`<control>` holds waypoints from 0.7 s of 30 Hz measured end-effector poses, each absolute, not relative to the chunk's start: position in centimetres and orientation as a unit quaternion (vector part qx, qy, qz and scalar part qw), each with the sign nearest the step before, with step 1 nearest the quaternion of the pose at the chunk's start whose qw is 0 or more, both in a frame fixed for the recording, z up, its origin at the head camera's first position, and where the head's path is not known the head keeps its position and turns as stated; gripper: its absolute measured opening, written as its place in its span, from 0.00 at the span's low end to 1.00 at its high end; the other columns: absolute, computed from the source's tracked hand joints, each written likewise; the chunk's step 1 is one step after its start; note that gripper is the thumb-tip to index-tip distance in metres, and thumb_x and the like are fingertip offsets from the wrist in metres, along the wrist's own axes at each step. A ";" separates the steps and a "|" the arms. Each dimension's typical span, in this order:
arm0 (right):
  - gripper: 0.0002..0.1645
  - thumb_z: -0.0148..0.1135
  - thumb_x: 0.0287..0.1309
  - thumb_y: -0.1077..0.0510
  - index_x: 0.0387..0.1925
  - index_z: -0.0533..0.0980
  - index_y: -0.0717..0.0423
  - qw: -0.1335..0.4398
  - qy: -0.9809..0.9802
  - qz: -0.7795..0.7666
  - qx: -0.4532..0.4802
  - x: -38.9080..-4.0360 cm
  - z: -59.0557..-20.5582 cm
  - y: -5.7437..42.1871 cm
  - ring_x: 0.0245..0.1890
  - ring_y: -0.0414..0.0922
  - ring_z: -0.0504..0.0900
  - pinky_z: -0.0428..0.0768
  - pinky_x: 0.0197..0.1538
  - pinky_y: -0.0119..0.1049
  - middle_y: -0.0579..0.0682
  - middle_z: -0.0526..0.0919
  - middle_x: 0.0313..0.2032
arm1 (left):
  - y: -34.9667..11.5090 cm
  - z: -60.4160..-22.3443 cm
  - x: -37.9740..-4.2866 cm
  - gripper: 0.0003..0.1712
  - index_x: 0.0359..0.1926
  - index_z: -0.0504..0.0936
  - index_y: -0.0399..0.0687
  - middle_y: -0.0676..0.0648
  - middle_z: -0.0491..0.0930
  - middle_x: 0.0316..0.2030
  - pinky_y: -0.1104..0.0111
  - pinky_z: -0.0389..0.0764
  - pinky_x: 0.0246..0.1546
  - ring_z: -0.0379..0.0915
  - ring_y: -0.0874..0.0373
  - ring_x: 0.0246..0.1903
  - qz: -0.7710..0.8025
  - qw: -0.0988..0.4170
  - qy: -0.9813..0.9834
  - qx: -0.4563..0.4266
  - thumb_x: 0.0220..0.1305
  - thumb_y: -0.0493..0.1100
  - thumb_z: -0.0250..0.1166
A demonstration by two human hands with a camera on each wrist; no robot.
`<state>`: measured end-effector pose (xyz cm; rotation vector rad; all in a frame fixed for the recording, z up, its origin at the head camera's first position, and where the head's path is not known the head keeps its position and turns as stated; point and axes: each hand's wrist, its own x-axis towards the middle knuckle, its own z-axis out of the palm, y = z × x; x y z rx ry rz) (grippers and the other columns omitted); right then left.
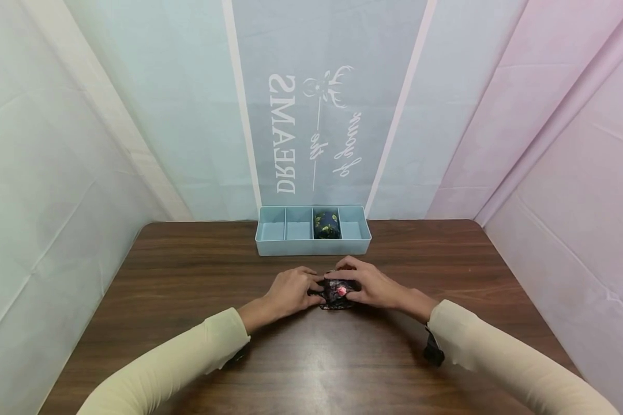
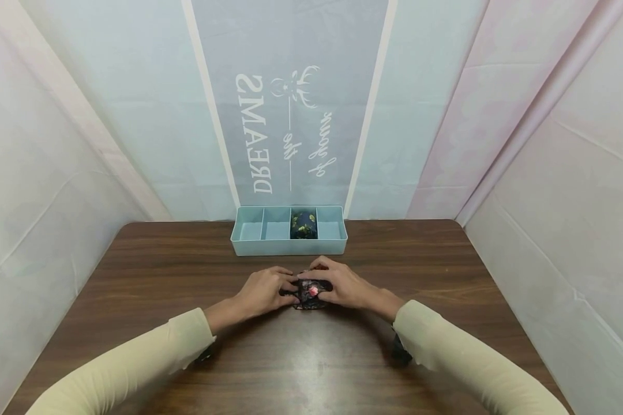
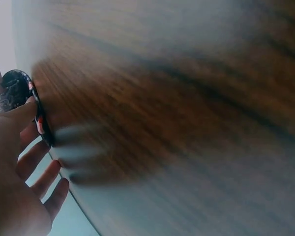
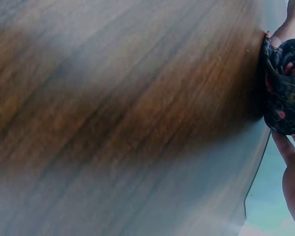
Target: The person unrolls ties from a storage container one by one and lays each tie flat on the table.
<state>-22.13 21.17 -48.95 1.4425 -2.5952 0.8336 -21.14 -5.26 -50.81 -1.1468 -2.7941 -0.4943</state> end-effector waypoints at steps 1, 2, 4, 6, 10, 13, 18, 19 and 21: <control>0.34 0.76 0.61 0.63 0.69 0.79 0.48 0.028 -0.839 0.265 0.474 -22.2 -48.9 21.2 0.56 0.45 0.80 0.86 0.52 0.43 0.51 0.78 0.60 | -5.2 -50.8 -21.1 0.17 0.49 0.94 0.54 0.54 0.86 0.60 0.57 0.85 0.59 0.81 0.54 0.62 -0.160 0.041 -0.913 -0.374 0.66 0.57 0.76; 0.34 0.77 0.60 0.63 0.68 0.80 0.49 0.027 -0.837 0.262 0.479 -22.2 -48.8 21.2 0.56 0.46 0.80 0.86 0.52 0.43 0.52 0.78 0.60 | -5.2 -50.7 -21.1 0.17 0.49 0.94 0.54 0.54 0.86 0.59 0.57 0.85 0.58 0.81 0.54 0.62 -0.159 0.042 -0.913 -0.374 0.66 0.57 0.76; 0.34 0.79 0.57 0.60 0.66 0.81 0.49 0.027 -0.836 0.259 0.483 -22.4 -48.8 21.3 0.56 0.46 0.80 0.87 0.52 0.43 0.52 0.78 0.59 | -5.3 -50.7 -21.1 0.17 0.49 0.94 0.55 0.55 0.86 0.60 0.57 0.86 0.57 0.81 0.54 0.62 -0.156 0.041 -0.914 -0.373 0.66 0.57 0.76; 0.35 0.82 0.55 0.56 0.65 0.81 0.50 0.029 -0.836 0.261 0.482 -22.4 -48.9 21.3 0.54 0.44 0.81 0.87 0.51 0.42 0.51 0.79 0.58 | -5.3 -50.7 -21.1 0.17 0.49 0.94 0.56 0.55 0.86 0.60 0.56 0.86 0.56 0.82 0.54 0.62 -0.152 0.040 -0.914 -0.373 0.66 0.58 0.75; 0.36 0.83 0.54 0.43 0.61 0.82 0.51 0.033 -0.838 0.272 0.471 -22.3 -48.9 21.1 0.50 0.40 0.82 0.87 0.50 0.38 0.47 0.81 0.55 | -5.3 -50.6 -21.2 0.17 0.49 0.94 0.57 0.55 0.85 0.60 0.55 0.86 0.56 0.82 0.54 0.61 -0.140 0.041 -0.915 -0.376 0.67 0.59 0.75; 0.33 0.80 0.56 0.38 0.57 0.82 0.51 0.037 -0.846 0.275 0.455 -22.0 -48.8 20.8 0.48 0.39 0.82 0.87 0.48 0.36 0.45 0.82 0.53 | -5.3 -50.6 -21.2 0.17 0.49 0.94 0.58 0.56 0.86 0.60 0.55 0.86 0.57 0.82 0.54 0.61 -0.130 0.048 -0.915 -0.379 0.67 0.59 0.74; 0.24 0.78 0.60 0.42 0.48 0.82 0.51 0.046 -0.868 0.266 0.417 -21.6 -48.6 20.4 0.47 0.39 0.85 0.87 0.47 0.37 0.46 0.85 0.50 | -5.4 -50.6 -21.1 0.17 0.48 0.94 0.58 0.56 0.86 0.59 0.55 0.86 0.57 0.83 0.53 0.60 -0.125 0.059 -0.915 -0.379 0.66 0.60 0.75; 0.22 0.78 0.60 0.43 0.47 0.81 0.51 0.047 -0.871 0.265 0.411 -21.6 -48.6 20.3 0.47 0.38 0.85 0.87 0.47 0.37 0.46 0.85 0.49 | -5.4 -50.5 -21.0 0.17 0.48 0.94 0.58 0.56 0.86 0.59 0.55 0.86 0.57 0.83 0.53 0.60 -0.126 0.060 -0.915 -0.378 0.65 0.60 0.75; 0.20 0.79 0.61 0.47 0.45 0.80 0.50 0.051 -0.876 0.263 0.401 -21.5 -48.7 20.4 0.45 0.38 0.85 0.86 0.46 0.37 0.45 0.86 0.47 | -5.5 -50.5 -21.0 0.18 0.48 0.94 0.57 0.56 0.86 0.59 0.55 0.87 0.55 0.82 0.53 0.60 -0.128 0.060 -0.915 -0.377 0.65 0.60 0.75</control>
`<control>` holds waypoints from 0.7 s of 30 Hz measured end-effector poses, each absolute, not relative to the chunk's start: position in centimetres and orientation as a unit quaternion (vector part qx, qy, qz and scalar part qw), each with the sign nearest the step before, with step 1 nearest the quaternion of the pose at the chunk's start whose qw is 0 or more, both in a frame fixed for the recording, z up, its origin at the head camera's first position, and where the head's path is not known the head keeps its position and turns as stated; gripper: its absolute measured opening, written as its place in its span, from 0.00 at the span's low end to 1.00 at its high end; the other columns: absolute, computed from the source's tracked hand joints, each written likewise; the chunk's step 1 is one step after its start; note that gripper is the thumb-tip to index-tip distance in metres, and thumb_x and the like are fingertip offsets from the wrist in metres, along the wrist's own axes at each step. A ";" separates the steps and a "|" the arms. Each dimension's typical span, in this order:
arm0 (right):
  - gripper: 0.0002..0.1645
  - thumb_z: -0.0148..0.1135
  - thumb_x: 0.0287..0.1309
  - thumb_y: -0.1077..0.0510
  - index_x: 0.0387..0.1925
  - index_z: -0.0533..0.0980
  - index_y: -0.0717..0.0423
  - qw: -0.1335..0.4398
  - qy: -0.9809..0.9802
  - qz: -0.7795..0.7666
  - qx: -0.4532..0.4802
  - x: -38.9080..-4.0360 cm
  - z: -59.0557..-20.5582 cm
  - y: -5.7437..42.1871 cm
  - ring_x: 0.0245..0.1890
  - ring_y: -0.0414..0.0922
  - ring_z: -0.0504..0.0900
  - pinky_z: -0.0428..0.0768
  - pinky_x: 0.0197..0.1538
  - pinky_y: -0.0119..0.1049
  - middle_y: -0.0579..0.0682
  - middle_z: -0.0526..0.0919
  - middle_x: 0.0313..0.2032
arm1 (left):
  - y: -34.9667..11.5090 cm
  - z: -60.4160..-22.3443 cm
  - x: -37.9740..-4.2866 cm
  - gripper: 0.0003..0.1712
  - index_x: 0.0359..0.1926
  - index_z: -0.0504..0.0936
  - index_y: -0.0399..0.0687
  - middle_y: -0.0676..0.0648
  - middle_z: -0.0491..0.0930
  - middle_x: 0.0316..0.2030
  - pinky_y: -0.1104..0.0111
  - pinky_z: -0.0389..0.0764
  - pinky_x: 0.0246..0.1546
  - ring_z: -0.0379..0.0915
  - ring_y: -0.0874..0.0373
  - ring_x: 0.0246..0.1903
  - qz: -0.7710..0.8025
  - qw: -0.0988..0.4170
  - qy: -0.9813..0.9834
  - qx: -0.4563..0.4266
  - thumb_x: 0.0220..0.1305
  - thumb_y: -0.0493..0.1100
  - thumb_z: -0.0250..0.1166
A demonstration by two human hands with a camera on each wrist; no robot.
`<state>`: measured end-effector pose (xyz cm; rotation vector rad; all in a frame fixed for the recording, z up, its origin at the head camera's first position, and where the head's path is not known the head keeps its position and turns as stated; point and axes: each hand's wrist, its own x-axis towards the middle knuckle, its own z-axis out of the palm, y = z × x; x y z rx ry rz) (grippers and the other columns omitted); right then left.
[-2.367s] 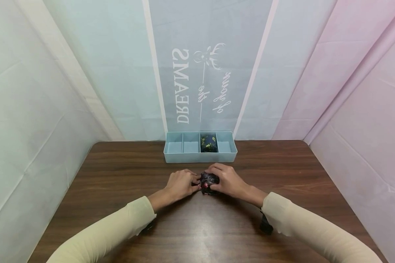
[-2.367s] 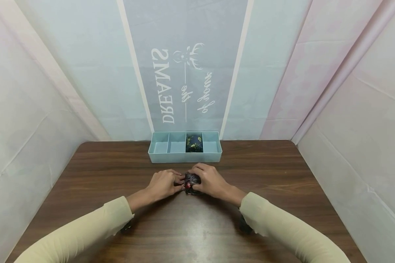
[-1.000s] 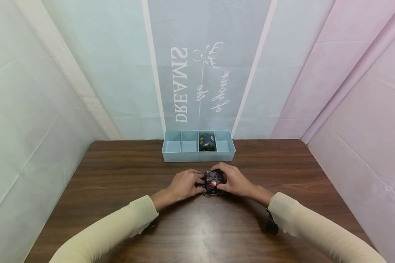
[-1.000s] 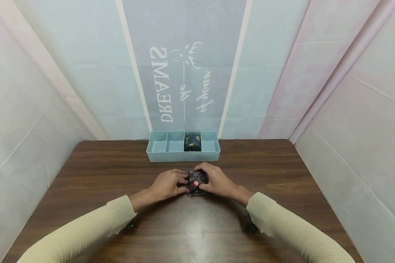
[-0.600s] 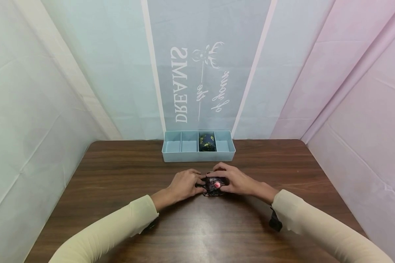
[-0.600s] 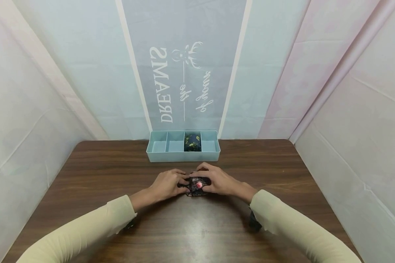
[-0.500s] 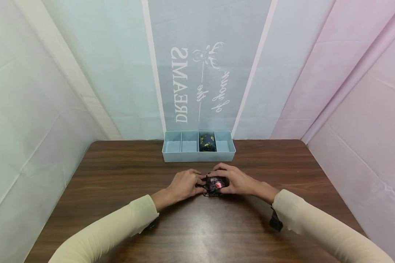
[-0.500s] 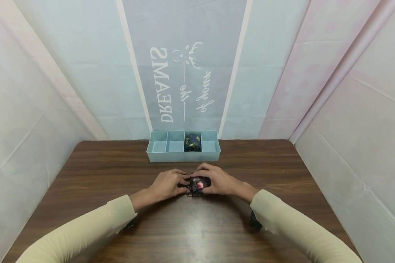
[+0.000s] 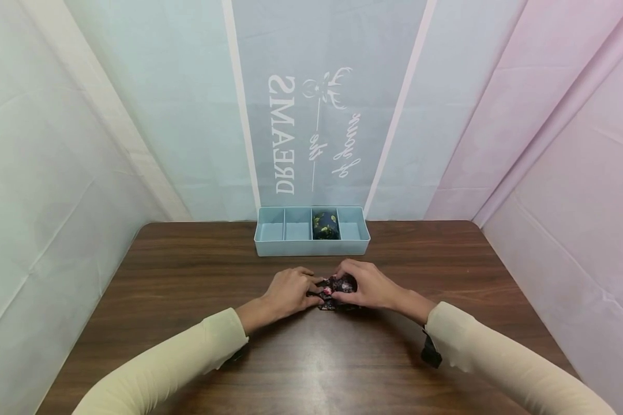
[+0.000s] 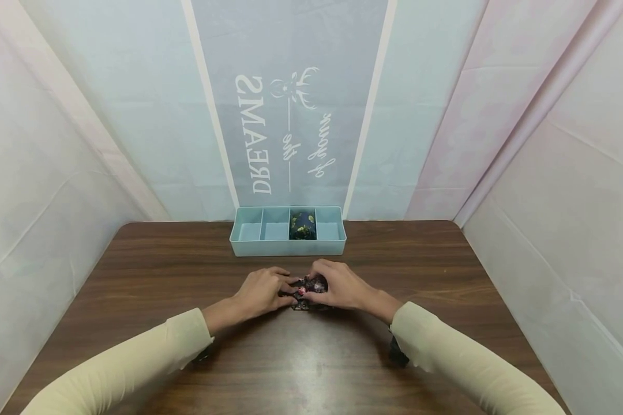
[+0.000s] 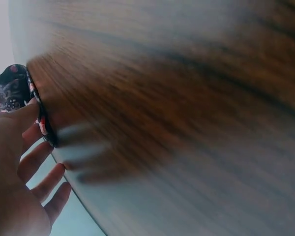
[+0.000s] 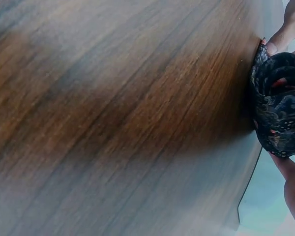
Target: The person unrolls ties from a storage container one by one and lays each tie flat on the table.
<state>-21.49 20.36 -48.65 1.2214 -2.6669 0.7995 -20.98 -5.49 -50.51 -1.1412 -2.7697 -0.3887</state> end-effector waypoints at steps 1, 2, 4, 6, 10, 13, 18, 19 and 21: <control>0.19 0.79 0.60 0.48 0.45 0.79 0.50 0.052 -0.877 0.262 0.399 -21.5 -48.7 20.4 0.44 0.38 0.85 0.86 0.45 0.36 0.45 0.86 0.47 | -5.6 -50.5 -21.0 0.18 0.48 0.94 0.57 0.56 0.86 0.59 0.55 0.87 0.54 0.82 0.52 0.61 -0.132 0.059 -0.915 -0.376 0.65 0.60 0.75; 0.19 0.79 0.60 0.49 0.46 0.79 0.50 0.054 -0.877 0.263 0.398 -21.4 -48.7 20.4 0.43 0.37 0.85 0.86 0.44 0.36 0.45 0.86 0.46 | -5.6 -50.5 -20.9 0.18 0.48 0.94 0.56 0.56 0.86 0.59 0.55 0.87 0.54 0.82 0.52 0.61 -0.135 0.057 -0.916 -0.374 0.65 0.60 0.75; 0.18 0.78 0.60 0.51 0.46 0.79 0.50 0.058 -0.875 0.263 0.402 -21.4 -48.7 20.5 0.42 0.37 0.84 0.86 0.43 0.36 0.44 0.86 0.45 | -5.8 -50.5 -20.9 0.18 0.47 0.94 0.56 0.56 0.86 0.59 0.55 0.88 0.52 0.82 0.53 0.61 -0.138 0.054 -0.916 -0.372 0.65 0.60 0.75; 0.17 0.77 0.61 0.53 0.48 0.81 0.50 0.056 -0.871 0.267 0.409 -21.5 -48.7 20.7 0.43 0.37 0.84 0.86 0.44 0.37 0.44 0.86 0.45 | -5.9 -50.5 -20.9 0.18 0.47 0.94 0.55 0.55 0.86 0.59 0.55 0.88 0.52 0.82 0.53 0.61 -0.142 0.051 -0.917 -0.369 0.65 0.60 0.75; 0.15 0.74 0.65 0.55 0.52 0.85 0.50 0.045 -0.864 0.265 0.426 -21.6 -48.8 21.0 0.47 0.38 0.84 0.87 0.48 0.40 0.45 0.85 0.49 | -6.3 -50.5 -20.9 0.18 0.46 0.95 0.55 0.55 0.86 0.59 0.56 0.88 0.52 0.82 0.53 0.61 -0.139 0.051 -0.918 -0.369 0.65 0.60 0.75; 0.15 0.71 0.66 0.56 0.54 0.87 0.50 0.043 -0.862 0.254 0.437 -21.6 -48.8 21.3 0.49 0.41 0.85 0.87 0.49 0.43 0.47 0.85 0.51 | -6.5 -50.5 -20.9 0.18 0.46 0.95 0.55 0.56 0.86 0.59 0.55 0.88 0.52 0.82 0.52 0.61 -0.136 0.047 -0.919 -0.368 0.66 0.61 0.75; 0.16 0.68 0.67 0.59 0.54 0.88 0.50 0.038 -0.863 0.241 0.442 -21.7 -48.8 21.8 0.51 0.43 0.85 0.87 0.50 0.44 0.50 0.84 0.54 | -6.8 -50.3 -20.9 0.18 0.47 0.94 0.56 0.55 0.87 0.59 0.55 0.89 0.51 0.82 0.51 0.60 -0.135 0.048 -0.919 -0.368 0.65 0.60 0.75; 0.16 0.67 0.67 0.59 0.54 0.88 0.50 0.036 -0.864 0.241 0.441 -21.7 -48.8 21.9 0.51 0.43 0.84 0.87 0.50 0.44 0.50 0.84 0.54 | -6.8 -50.3 -20.9 0.18 0.48 0.94 0.56 0.55 0.87 0.59 0.55 0.89 0.51 0.82 0.51 0.60 -0.135 0.047 -0.919 -0.368 0.65 0.60 0.75; 0.16 0.67 0.67 0.59 0.54 0.88 0.50 0.030 -0.866 0.242 0.436 -21.7 -48.8 22.0 0.52 0.43 0.84 0.87 0.51 0.45 0.49 0.84 0.54 | -6.8 -50.3 -20.9 0.18 0.48 0.94 0.56 0.56 0.87 0.58 0.54 0.89 0.51 0.83 0.51 0.60 -0.137 0.044 -0.920 -0.366 0.64 0.60 0.76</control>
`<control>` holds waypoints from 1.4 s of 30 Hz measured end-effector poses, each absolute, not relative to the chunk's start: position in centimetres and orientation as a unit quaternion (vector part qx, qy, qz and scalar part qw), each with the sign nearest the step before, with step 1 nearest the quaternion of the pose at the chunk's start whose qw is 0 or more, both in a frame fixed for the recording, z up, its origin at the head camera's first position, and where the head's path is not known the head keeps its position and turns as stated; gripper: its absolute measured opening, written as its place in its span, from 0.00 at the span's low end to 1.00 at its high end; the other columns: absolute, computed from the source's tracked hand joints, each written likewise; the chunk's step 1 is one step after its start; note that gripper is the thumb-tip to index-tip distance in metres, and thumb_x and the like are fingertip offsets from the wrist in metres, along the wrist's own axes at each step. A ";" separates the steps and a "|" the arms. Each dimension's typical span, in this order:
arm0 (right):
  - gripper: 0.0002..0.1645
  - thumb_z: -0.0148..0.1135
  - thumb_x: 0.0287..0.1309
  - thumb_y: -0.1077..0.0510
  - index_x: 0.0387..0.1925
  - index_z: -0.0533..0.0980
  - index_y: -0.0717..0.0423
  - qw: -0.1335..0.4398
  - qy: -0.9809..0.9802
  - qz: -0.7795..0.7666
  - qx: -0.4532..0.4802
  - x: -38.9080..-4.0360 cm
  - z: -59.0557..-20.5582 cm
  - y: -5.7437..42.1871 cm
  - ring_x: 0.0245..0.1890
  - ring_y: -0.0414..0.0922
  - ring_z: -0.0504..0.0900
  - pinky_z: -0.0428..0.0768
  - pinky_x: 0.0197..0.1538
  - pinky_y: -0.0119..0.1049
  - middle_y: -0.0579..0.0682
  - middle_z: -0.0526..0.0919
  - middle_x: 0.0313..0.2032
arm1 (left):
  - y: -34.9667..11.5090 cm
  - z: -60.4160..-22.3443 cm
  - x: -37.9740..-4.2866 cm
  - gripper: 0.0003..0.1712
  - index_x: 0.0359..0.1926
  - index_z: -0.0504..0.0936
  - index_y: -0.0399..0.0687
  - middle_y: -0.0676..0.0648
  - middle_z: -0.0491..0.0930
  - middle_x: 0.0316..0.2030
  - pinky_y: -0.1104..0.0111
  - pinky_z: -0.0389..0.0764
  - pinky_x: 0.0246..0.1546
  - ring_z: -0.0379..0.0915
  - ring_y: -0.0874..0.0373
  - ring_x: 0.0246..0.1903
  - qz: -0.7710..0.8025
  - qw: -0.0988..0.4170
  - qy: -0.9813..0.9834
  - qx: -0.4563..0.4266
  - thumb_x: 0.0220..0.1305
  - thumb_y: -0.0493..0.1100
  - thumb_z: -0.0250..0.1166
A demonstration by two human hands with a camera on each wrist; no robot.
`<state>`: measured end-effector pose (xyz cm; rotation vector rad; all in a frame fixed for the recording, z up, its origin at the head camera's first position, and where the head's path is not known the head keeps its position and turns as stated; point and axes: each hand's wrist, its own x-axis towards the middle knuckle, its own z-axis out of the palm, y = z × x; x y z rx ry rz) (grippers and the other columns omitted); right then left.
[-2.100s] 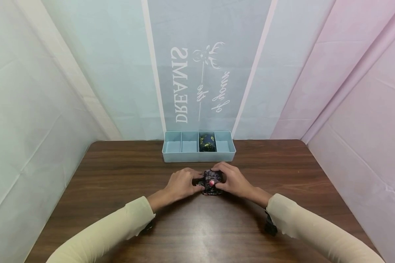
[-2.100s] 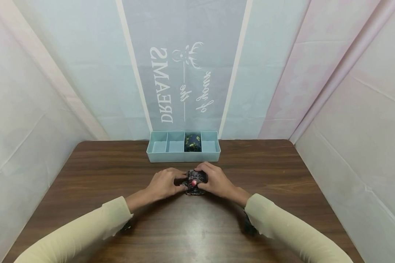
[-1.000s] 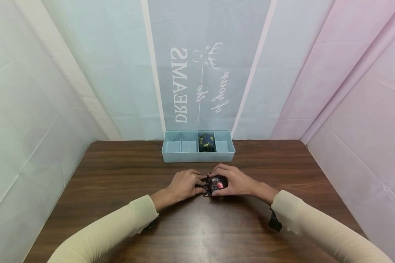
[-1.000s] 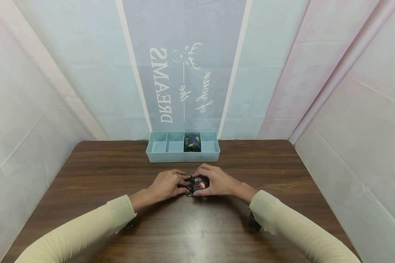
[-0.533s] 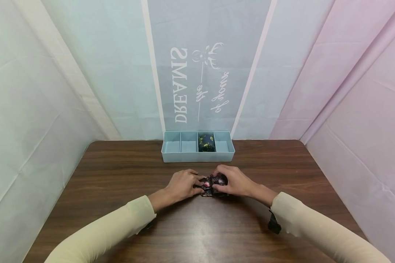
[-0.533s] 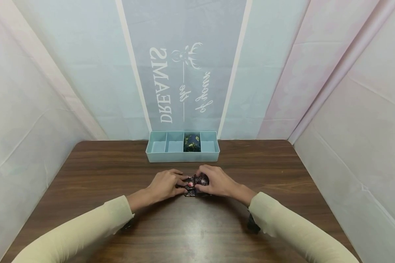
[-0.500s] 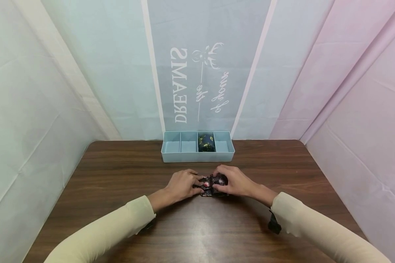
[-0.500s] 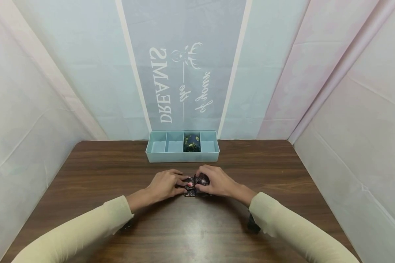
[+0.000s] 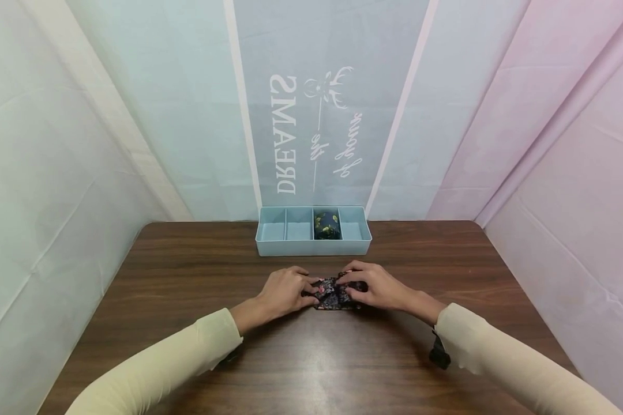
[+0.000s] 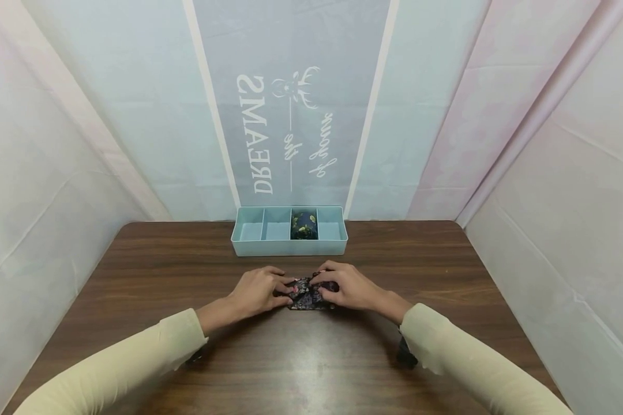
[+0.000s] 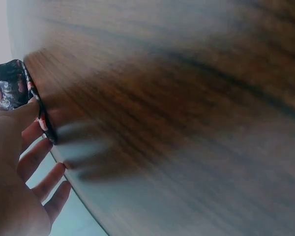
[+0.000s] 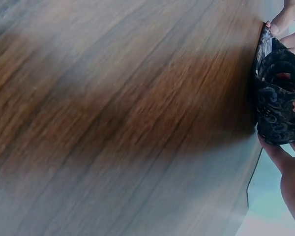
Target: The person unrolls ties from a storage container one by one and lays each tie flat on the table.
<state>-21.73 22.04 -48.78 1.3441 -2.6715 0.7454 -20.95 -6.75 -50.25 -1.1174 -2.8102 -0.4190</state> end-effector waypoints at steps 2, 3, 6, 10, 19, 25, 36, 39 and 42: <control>0.16 0.67 0.67 0.59 0.54 0.88 0.49 0.027 -0.868 0.243 0.432 -21.8 -48.9 22.2 0.52 0.42 0.84 0.87 0.52 0.45 0.48 0.84 0.54 | -6.6 -50.2 -21.0 0.18 0.49 0.94 0.58 0.56 0.87 0.57 0.55 0.89 0.50 0.83 0.52 0.59 -0.136 0.042 -0.921 -0.361 0.63 0.59 0.77; 0.16 0.67 0.67 0.58 0.54 0.87 0.49 0.026 -0.867 0.246 0.432 -21.8 -48.9 22.3 0.52 0.42 0.84 0.87 0.52 0.45 0.48 0.84 0.54 | -6.5 -50.1 -21.0 0.18 0.49 0.94 0.58 0.56 0.88 0.57 0.55 0.89 0.50 0.83 0.52 0.59 -0.136 0.041 -0.923 -0.358 0.63 0.60 0.77; 0.15 0.70 0.67 0.55 0.54 0.87 0.50 0.029 -0.864 0.255 0.433 -21.8 -49.0 22.4 0.52 0.43 0.84 0.87 0.53 0.46 0.49 0.85 0.53 | -6.1 -49.9 -21.1 0.22 0.50 0.93 0.57 0.53 0.90 0.53 0.56 0.89 0.48 0.84 0.53 0.56 -0.138 0.043 -0.926 -0.349 0.60 0.62 0.78; 0.18 0.76 0.64 0.49 0.53 0.87 0.49 0.044 -0.858 0.267 0.436 -21.8 -49.3 22.5 0.52 0.43 0.85 0.87 0.52 0.45 0.49 0.85 0.53 | -5.3 -49.6 -21.2 0.30 0.58 0.87 0.55 0.49 0.89 0.54 0.57 0.88 0.50 0.84 0.53 0.55 -0.159 0.041 -0.922 -0.352 0.61 0.65 0.77; 0.24 0.82 0.56 0.46 0.52 0.86 0.49 0.057 -0.848 0.290 0.440 -21.7 -49.8 22.7 0.52 0.41 0.85 0.87 0.51 0.42 0.47 0.85 0.53 | -3.9 -50.1 -21.6 0.31 0.64 0.85 0.52 0.50 0.82 0.66 0.59 0.83 0.61 0.81 0.54 0.63 -0.183 0.026 -0.898 -0.398 0.64 0.58 0.77; 0.24 0.83 0.54 0.48 0.50 0.85 0.51 0.064 -0.847 0.294 0.438 -21.6 -49.8 23.0 0.51 0.42 0.85 0.87 0.50 0.41 0.49 0.86 0.52 | -3.6 -50.6 -21.5 0.31 0.61 0.84 0.50 0.47 0.88 0.55 0.59 0.87 0.53 0.86 0.53 0.54 -0.172 0.027 -0.902 -0.396 0.63 0.58 0.78; 0.24 0.83 0.55 0.50 0.51 0.84 0.50 0.054 -0.850 0.290 0.437 -21.5 -49.6 23.2 0.50 0.40 0.84 0.87 0.49 0.40 0.50 0.85 0.53 | -3.6 -51.0 -21.6 0.25 0.62 0.87 0.55 0.51 0.86 0.61 0.60 0.87 0.55 0.83 0.55 0.59 -0.142 0.040 -0.892 -0.427 0.69 0.58 0.73; 0.24 0.83 0.55 0.50 0.52 0.84 0.50 0.051 -0.852 0.286 0.436 -21.5 -49.5 23.3 0.51 0.40 0.84 0.87 0.50 0.40 0.48 0.85 0.53 | -3.7 -51.0 -21.6 0.24 0.63 0.88 0.57 0.50 0.84 0.64 0.59 0.86 0.56 0.81 0.55 0.62 -0.128 0.044 -0.889 -0.437 0.71 0.59 0.71; 0.25 0.82 0.56 0.49 0.54 0.85 0.50 0.048 -0.856 0.276 0.434 -21.5 -49.4 23.4 0.51 0.41 0.84 0.87 0.50 0.41 0.46 0.84 0.54 | -3.7 -50.9 -21.6 0.24 0.62 0.88 0.57 0.50 0.83 0.65 0.59 0.86 0.56 0.81 0.55 0.63 -0.116 0.043 -0.889 -0.440 0.72 0.59 0.70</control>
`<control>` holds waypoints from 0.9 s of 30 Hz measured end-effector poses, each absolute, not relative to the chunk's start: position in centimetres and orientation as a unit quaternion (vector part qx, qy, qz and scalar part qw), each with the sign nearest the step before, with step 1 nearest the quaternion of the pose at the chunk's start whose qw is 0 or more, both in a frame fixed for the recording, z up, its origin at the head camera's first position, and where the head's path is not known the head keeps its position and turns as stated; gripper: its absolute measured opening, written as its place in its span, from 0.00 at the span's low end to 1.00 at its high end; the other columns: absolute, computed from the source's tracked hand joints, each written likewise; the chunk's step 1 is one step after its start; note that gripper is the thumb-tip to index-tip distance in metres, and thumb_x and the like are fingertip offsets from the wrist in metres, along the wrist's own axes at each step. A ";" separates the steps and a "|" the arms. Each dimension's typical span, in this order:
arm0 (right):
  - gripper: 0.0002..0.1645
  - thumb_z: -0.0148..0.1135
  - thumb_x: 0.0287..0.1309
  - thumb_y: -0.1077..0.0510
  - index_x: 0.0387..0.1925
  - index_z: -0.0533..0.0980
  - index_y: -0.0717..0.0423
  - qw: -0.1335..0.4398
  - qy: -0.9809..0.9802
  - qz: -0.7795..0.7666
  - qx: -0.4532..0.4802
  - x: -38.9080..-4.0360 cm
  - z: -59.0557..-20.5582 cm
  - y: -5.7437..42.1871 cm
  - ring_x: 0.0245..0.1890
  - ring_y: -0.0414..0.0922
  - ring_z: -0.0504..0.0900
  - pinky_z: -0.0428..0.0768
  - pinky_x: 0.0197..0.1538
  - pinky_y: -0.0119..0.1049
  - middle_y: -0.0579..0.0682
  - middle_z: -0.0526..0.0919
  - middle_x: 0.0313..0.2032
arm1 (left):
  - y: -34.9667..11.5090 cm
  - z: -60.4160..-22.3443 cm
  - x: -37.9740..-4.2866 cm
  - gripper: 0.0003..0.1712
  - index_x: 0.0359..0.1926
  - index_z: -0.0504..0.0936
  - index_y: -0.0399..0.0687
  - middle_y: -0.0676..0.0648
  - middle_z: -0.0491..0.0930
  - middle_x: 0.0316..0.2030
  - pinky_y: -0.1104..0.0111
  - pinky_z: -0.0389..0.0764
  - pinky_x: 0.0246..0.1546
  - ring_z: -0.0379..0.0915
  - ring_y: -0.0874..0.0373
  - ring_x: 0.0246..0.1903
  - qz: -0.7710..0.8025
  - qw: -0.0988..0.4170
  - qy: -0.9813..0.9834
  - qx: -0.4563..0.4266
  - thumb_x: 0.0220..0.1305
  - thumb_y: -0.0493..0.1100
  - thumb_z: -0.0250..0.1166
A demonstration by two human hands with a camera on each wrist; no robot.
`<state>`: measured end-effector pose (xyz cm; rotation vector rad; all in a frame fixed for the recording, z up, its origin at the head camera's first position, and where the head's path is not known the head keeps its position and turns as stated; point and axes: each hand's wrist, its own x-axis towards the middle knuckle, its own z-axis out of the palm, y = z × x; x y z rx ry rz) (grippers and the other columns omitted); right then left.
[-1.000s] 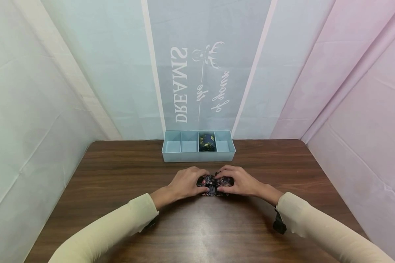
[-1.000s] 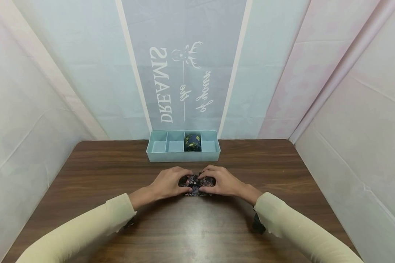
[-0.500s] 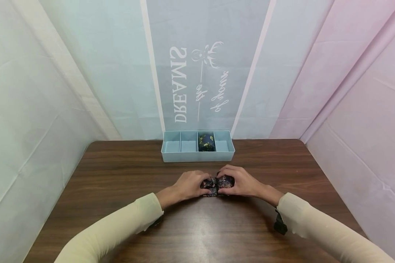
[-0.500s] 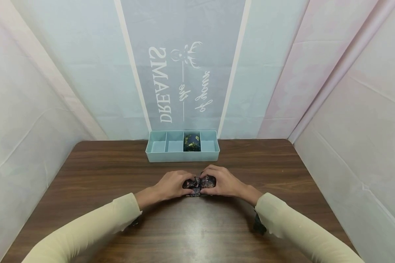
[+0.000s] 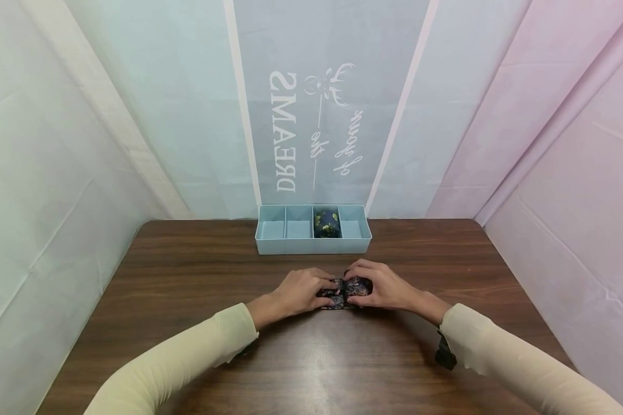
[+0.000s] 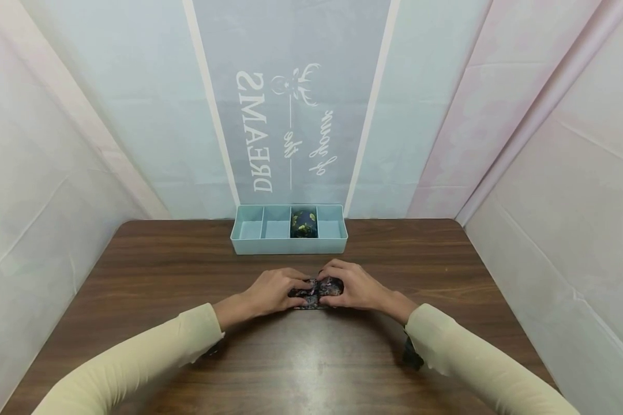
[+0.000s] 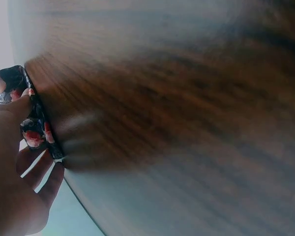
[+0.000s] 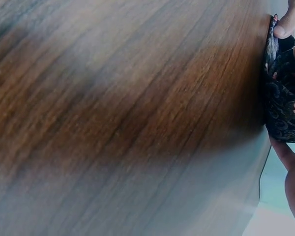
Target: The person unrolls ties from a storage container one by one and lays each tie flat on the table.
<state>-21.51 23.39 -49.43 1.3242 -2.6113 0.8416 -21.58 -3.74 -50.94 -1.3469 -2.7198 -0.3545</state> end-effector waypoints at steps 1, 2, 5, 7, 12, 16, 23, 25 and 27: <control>0.25 0.82 0.56 0.49 0.54 0.85 0.49 0.047 -0.858 0.271 0.435 -21.5 -49.4 23.5 0.51 0.41 0.84 0.87 0.50 0.41 0.46 0.84 0.54 | -3.7 -50.9 -21.6 0.24 0.62 0.88 0.57 0.50 0.83 0.65 0.59 0.86 0.57 0.81 0.55 0.63 -0.114 0.041 -0.889 -0.441 0.72 0.60 0.69; 0.26 0.82 0.56 0.48 0.55 0.86 0.49 0.046 -0.859 0.266 0.435 -21.5 -49.3 23.6 0.51 0.42 0.84 0.87 0.49 0.42 0.46 0.83 0.54 | -3.7 -50.8 -21.6 0.24 0.62 0.88 0.57 0.51 0.83 0.65 0.59 0.86 0.57 0.80 0.55 0.63 -0.112 0.039 -0.890 -0.440 0.72 0.60 0.69; 0.27 0.81 0.57 0.48 0.57 0.86 0.49 0.041 -0.864 0.250 0.435 -21.6 -49.2 23.8 0.51 0.43 0.84 0.87 0.50 0.43 0.47 0.83 0.54 | -3.7 -50.7 -21.5 0.24 0.63 0.88 0.57 0.51 0.82 0.66 0.59 0.85 0.59 0.79 0.55 0.64 -0.113 0.031 -0.892 -0.436 0.73 0.60 0.68; 0.27 0.81 0.57 0.48 0.57 0.86 0.48 0.039 -0.866 0.242 0.436 -21.7 -49.1 24.0 0.52 0.44 0.85 0.88 0.50 0.44 0.47 0.83 0.55 | -3.8 -50.6 -21.4 0.24 0.63 0.88 0.56 0.51 0.82 0.66 0.59 0.84 0.61 0.78 0.55 0.65 -0.115 0.025 -0.893 -0.434 0.73 0.60 0.68; 0.28 0.81 0.58 0.49 0.59 0.85 0.49 0.025 -0.867 0.231 0.440 -21.9 -48.6 24.4 0.52 0.44 0.85 0.88 0.50 0.45 0.47 0.83 0.55 | -4.2 -50.7 -21.3 0.24 0.63 0.87 0.55 0.50 0.82 0.66 0.58 0.82 0.63 0.78 0.54 0.66 -0.127 0.022 -0.891 -0.435 0.73 0.59 0.68; 0.28 0.80 0.59 0.50 0.60 0.84 0.49 0.017 -0.870 0.219 0.442 -21.9 -48.2 24.6 0.52 0.43 0.85 0.88 0.50 0.44 0.47 0.83 0.55 | -4.9 -50.8 -21.3 0.24 0.62 0.88 0.56 0.51 0.83 0.65 0.58 0.83 0.62 0.78 0.54 0.65 -0.131 0.027 -0.892 -0.432 0.72 0.60 0.69; 0.29 0.80 0.59 0.51 0.61 0.84 0.51 0.013 -0.870 0.216 0.444 -21.8 -47.8 24.9 0.52 0.43 0.84 0.88 0.51 0.45 0.48 0.82 0.55 | -6.0 -50.8 -21.3 0.25 0.63 0.87 0.57 0.52 0.83 0.65 0.57 0.83 0.62 0.77 0.54 0.65 -0.126 0.020 -0.895 -0.428 0.72 0.61 0.69; 0.29 0.80 0.59 0.51 0.61 0.83 0.51 0.012 -0.869 0.215 0.446 -21.8 -47.8 24.9 0.52 0.43 0.84 0.88 0.51 0.44 0.48 0.82 0.55 | -6.3 -50.7 -21.2 0.25 0.63 0.87 0.57 0.52 0.82 0.65 0.57 0.83 0.62 0.77 0.54 0.66 -0.124 0.015 -0.897 -0.424 0.72 0.61 0.69; 0.30 0.80 0.59 0.51 0.61 0.83 0.51 0.012 -0.868 0.215 0.449 -21.9 -47.9 25.0 0.52 0.43 0.84 0.88 0.50 0.44 0.47 0.82 0.54 | -6.7 -50.6 -21.2 0.26 0.64 0.87 0.57 0.52 0.82 0.65 0.56 0.82 0.63 0.76 0.54 0.66 -0.124 0.012 -0.898 -0.421 0.72 0.60 0.69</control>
